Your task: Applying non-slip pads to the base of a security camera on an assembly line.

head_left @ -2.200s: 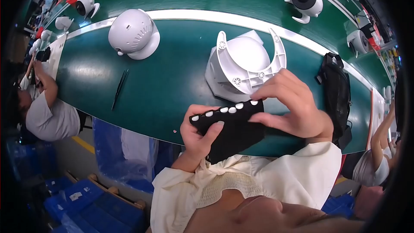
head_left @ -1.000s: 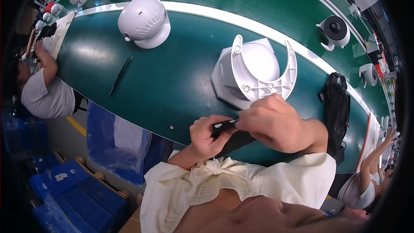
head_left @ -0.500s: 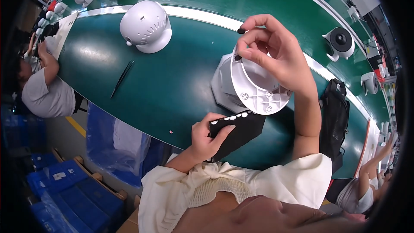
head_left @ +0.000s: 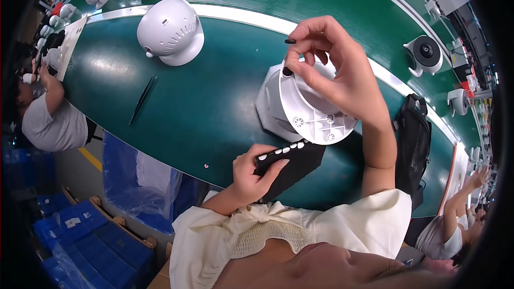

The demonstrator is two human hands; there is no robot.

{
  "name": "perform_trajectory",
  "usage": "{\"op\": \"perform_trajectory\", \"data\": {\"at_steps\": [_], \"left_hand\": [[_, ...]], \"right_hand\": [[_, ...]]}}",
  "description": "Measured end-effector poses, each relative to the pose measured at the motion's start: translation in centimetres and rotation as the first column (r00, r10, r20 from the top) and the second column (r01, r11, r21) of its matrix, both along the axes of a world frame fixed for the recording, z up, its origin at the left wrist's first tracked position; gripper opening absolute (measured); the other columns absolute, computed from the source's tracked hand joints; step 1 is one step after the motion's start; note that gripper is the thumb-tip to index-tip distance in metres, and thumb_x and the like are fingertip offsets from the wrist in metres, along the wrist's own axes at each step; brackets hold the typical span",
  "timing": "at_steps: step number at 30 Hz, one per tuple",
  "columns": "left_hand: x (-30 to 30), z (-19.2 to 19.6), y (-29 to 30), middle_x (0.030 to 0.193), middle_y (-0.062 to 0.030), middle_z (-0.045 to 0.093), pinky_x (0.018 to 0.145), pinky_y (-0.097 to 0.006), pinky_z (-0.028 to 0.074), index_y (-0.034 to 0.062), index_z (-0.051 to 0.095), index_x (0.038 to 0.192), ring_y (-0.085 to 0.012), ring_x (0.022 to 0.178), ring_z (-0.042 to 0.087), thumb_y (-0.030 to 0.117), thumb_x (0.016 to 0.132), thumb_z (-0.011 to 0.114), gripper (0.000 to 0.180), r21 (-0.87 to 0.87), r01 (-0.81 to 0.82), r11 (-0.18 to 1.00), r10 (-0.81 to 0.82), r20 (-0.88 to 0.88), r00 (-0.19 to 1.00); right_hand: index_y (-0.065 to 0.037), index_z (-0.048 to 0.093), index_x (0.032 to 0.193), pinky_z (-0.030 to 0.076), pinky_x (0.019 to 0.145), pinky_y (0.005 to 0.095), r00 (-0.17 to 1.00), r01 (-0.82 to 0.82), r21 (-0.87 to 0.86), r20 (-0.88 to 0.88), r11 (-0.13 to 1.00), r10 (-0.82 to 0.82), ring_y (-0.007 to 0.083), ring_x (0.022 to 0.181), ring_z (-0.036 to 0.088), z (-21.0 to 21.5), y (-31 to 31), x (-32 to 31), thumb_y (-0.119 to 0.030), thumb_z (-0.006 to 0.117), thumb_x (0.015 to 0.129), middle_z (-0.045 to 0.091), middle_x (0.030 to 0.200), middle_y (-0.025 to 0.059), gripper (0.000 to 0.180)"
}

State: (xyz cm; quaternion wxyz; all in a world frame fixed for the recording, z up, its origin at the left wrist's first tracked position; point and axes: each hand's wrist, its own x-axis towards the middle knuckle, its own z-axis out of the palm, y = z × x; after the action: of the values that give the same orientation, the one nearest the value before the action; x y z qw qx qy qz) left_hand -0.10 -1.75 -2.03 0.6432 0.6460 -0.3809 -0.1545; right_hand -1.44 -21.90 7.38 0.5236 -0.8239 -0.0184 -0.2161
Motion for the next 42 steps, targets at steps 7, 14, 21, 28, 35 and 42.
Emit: {"op": "perform_trajectory", "data": {"at_steps": [7,14,21,28,35,42], "left_hand": [[0.4,-0.4,-0.1,0.063,-0.0077,0.06,0.049,-0.021,0.043,-0.0002,0.054,0.084,-0.0109,0.052,0.058,0.004,0.073,0.066,0.018,0.014,-0.032,0.999,0.032,-0.013,0.999],[1.3,-1.2,-0.5,0.063,-0.0072,0.06,0.049,-0.021,0.043,-0.0006,0.054,0.084,-0.0102,0.053,0.057,0.005,0.073,0.065,0.017,0.01,-0.02,1.0,0.02,-0.028,0.999],[1.5,-2.0,-0.7,0.064,-0.0064,0.059,0.051,-0.02,0.043,-0.0006,0.053,0.084,-0.0073,0.054,0.055,0.004,0.073,0.066,0.018,0.041,-0.08,0.996,0.079,0.014,0.997],[0.5,-2.5,-0.6,0.067,-0.0048,0.06,0.054,-0.02,0.043,-0.001,0.053,0.085,-0.0061,0.059,0.053,0.004,0.072,0.066,0.019,0.052,-0.11,0.993,0.107,0.056,0.993],[0.6,-3.0,-0.5,0.067,-0.0048,0.059,0.054,-0.019,0.043,-0.0013,0.053,0.085,-0.006,0.058,0.053,0.004,0.072,0.066,0.019,0.043,-0.112,0.993,0.111,0.034,0.993],[0.9,-3.2,-0.3,0.067,-0.0054,0.06,0.055,-0.019,0.044,-0.0014,0.053,0.085,-0.007,0.058,0.055,0.004,0.072,0.066,0.019,0.048,-0.115,0.992,0.113,0.052,0.992]], "right_hand": [[-0.005,0.055,0.098,0.037,0.065,0.0262,0.973,0.101,-0.77,0.209,0.63,0.099,0.0168,0.068,0.054,0.6,0.0,-0.5,-0.003,0.066,0.062,0.059,0.079,0.0025,0.038],[-0.001,0.054,0.087,0.042,0.072,0.0275,0.966,0.228,-0.381,0.203,0.896,-0.159,0.0191,0.083,0.056,0.6,-3.7,-2.3,-0.004,0.059,0.074,0.059,0.095,0.0094,0.015],[0.002,0.058,0.081,0.044,0.072,0.0261,0.995,0.058,-0.119,-0.068,0.991,-0.066,0.0137,0.077,0.056,-2.3,-7.4,-4.1,-0.01,0.057,0.079,0.058,0.097,0.0112,0.012],[0.001,0.058,0.079,0.042,0.073,0.0259,0.99,0.088,-0.097,-0.101,0.991,-0.098,0.0137,0.081,0.054,-2.6,-7.4,-5.4,-0.011,0.057,0.079,0.059,0.094,0.0098,0.012],[0.002,0.059,0.078,0.042,0.074,0.0265,0.985,0.094,-0.117,-0.135,0.989,-0.11,0.0149,0.082,0.054,-3.0,-7.1,-5.3,-0.01,0.059,0.078,0.06,0.089,0.0092,0.012],[0.002,0.062,0.08,0.045,0.068,0.0277,0.977,0.16,-0.296,-0.087,0.942,-0.193,0.02,0.075,0.058,-2.9,-6.8,-5.5,-0.001,0.06,0.069,0.062,0.077,0.0096,0.012]]}}
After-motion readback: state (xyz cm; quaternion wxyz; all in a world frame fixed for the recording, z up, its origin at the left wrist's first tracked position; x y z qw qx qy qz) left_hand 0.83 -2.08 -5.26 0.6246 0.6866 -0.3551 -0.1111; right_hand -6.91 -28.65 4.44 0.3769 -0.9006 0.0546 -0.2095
